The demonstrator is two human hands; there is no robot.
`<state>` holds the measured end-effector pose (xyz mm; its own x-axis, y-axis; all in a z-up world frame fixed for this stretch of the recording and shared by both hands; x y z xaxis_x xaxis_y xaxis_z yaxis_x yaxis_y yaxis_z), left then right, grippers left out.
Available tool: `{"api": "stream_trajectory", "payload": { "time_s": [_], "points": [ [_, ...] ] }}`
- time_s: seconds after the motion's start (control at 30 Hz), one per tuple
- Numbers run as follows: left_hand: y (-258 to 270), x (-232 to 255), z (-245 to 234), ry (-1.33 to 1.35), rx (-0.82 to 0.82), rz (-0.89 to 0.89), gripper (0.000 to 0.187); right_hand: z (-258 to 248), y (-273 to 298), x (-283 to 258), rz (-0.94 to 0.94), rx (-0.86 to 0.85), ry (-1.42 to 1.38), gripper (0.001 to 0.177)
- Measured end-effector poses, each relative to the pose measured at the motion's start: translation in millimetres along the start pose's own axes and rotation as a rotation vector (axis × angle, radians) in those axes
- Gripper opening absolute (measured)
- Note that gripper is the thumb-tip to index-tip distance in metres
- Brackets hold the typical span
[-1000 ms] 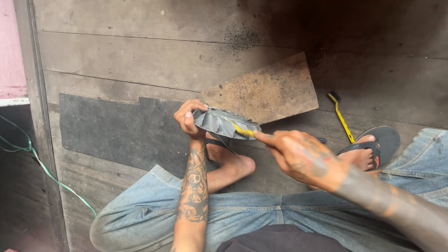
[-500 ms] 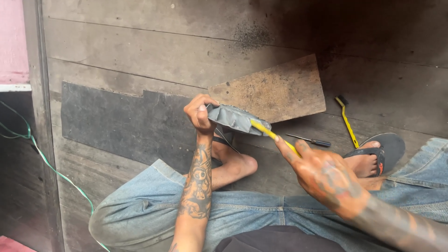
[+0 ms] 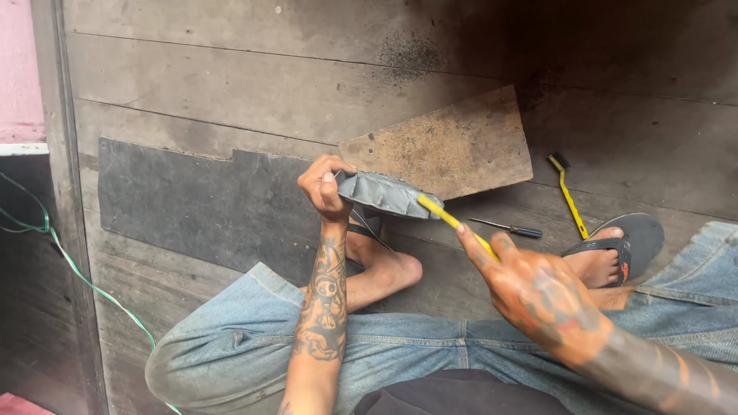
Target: A person sits on the floor and uses a small brush to sand or clean the fins of a motorcycle impeller.
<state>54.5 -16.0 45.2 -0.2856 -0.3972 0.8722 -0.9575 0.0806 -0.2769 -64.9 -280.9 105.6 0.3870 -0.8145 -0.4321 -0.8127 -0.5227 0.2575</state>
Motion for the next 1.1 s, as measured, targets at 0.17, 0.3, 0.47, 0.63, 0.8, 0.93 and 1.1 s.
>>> {"api": "stream_trajectory", "payload": {
  "time_s": [0.17, 0.3, 0.47, 0.63, 0.8, 0.93, 1.1],
  "points": [
    [-3, 3, 2, -0.037, 0.000, -0.003, 0.045, -5, 11, -5, -0.006, -0.002, -0.019, 0.071],
    [-4, 6, 2, -0.039, -0.010, -0.012, 0.046, -5, -7, -1, -0.027, 0.062, -0.078, 0.069],
    [-4, 6, 1, -0.024, -0.007, -0.004, 0.046, 0, 3, 5, 0.014, -0.111, -0.170, 0.072],
    [-9, 0, 0, -0.071, 0.042, 0.084, 0.057, 0, -29, 18, 0.112, -0.304, -0.227, 0.056],
    [-5, -1, -5, -0.057, 0.060, 0.083, 0.056, -11, -33, 30, 0.167, -0.341, -0.572, 0.034],
    [-1, -11, -7, -0.034, 0.077, 0.089, 0.056, -8, -39, 19, 0.116, -0.185, -0.678, 0.035],
    [-5, -5, -7, 0.007, 0.091, 0.085, 0.057, -3, -24, 36, 0.241, -0.366, -0.687, 0.036]
  ]
}}
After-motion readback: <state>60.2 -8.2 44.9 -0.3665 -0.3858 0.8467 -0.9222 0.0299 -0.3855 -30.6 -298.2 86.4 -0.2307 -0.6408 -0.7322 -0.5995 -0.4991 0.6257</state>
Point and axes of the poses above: each hand's wrist, its own y-axis away from the middle knuckle, its own z-axis out of the palm, x = y × z, the point moved 7 cm from there along -y, towards the middle knuckle, and after that the axes turned 7 degrees about -x, right-handed, at the moved point
